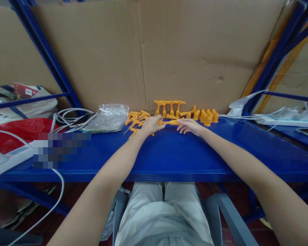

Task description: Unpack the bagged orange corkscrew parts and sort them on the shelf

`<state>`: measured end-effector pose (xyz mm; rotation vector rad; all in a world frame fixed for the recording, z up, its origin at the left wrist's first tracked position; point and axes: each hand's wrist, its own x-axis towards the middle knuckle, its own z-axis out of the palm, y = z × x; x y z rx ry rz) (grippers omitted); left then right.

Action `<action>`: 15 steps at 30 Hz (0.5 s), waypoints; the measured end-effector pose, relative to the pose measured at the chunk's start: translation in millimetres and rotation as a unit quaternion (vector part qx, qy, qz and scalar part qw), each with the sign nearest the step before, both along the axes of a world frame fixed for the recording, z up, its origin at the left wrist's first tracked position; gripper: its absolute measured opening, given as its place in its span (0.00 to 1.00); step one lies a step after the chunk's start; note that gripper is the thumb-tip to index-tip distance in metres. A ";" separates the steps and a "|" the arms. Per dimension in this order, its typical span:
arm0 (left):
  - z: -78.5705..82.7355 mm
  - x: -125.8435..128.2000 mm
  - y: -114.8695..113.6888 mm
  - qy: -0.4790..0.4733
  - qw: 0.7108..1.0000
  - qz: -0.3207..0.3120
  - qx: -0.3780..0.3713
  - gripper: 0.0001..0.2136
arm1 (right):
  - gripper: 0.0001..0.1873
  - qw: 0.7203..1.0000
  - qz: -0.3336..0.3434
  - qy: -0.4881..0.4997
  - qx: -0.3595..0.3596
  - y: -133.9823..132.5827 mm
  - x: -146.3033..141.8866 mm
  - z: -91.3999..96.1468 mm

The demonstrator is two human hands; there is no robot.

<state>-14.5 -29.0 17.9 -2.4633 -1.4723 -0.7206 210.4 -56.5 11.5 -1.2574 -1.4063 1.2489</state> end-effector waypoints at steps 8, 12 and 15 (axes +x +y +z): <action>0.8 -1.0 0.0 0.004 1.000 0.002 -0.007 0.14 | 0.11 1.000 -0.009 0.000 -0.008 0.8 -3.3 0.5; -0.2 -2.2 0.6 0.004 1.000 -0.001 -0.023 0.15 | 0.07 0.997 -0.003 0.080 -0.008 0.3 -4.1 1.2; -1.3 -3.3 1.3 0.007 0.999 0.002 -0.043 0.19 | 0.04 0.993 0.000 0.122 -0.005 1.6 -3.5 2.2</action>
